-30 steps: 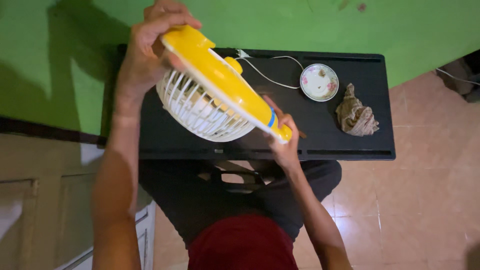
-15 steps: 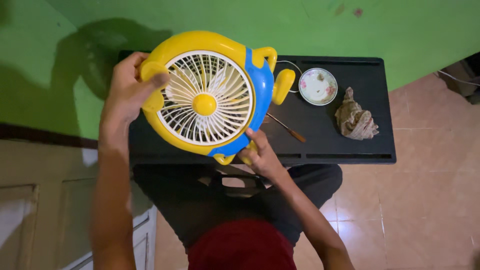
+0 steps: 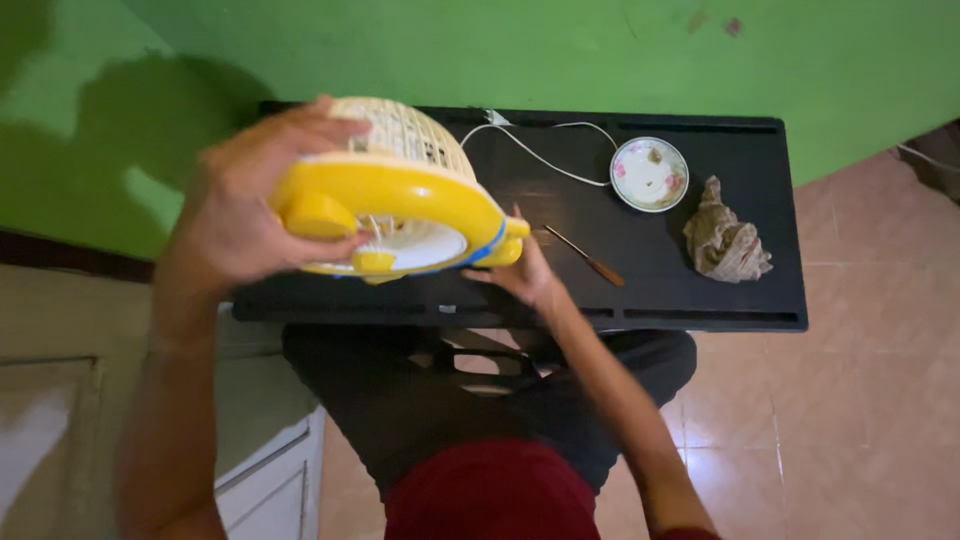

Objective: The person assembles a small electric fan by attaching the front grille to the fan body using a screwdriver. They tighten multiple screws around the grille perimeter, rotate the fan to access different sides, and finally place the assembled fan upright on the table.

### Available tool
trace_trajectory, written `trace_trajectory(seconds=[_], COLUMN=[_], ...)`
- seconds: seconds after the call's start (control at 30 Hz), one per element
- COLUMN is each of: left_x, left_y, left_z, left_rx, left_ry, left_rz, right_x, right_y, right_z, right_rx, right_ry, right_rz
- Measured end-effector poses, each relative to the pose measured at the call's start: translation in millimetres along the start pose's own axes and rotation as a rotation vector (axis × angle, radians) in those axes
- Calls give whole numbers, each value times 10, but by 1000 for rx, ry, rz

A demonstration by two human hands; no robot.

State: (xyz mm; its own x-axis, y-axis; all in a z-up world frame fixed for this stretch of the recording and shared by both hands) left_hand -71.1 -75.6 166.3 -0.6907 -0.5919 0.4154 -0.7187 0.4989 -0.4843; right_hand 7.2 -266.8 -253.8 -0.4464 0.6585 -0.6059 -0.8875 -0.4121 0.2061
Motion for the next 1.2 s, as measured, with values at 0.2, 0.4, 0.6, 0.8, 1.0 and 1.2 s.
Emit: trace_trajectory(seconds=[0.2,0.4,0.6,0.8,1.0,1.2], left_x=[144,-154,-604,-859,-966,-1042], left_y=[232,373,161,-241,-463,-777], left_z=[231,525,758,1143,1431,1554], left_rx=[-144,-230,-188,-132,-145,-131], left_ry=[-2,-85,-204,-306,-381,-356], left_rz=[8,-133,-177,-80,-28,4], right_x=[-691,-2132,-2825,-2934,-2861,-2835], right_y=[-940,-1154,-923,-912,-969,-1082], right_z=[780,1396,2037,2216,1980,1877], right_rx=[-151,-53,-100,-172,-139,-138], right_ry=[254,865,1513,1159,1009,1038], right_rz=[-7,-380,-737,-647,-558,-617])
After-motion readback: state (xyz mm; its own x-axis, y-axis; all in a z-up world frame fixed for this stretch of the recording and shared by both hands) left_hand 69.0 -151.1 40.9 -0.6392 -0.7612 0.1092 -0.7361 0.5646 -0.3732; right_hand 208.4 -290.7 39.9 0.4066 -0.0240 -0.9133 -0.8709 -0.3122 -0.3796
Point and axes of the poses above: each hand's wrist, its own y-axis away from the middle knuckle, its own z-axis out of the palm, x = y × z, the point moved 9 cm from there along -y, towards the middle knuckle, and after that the axes turned 6 degrees about -z, right-handed, at the moved point
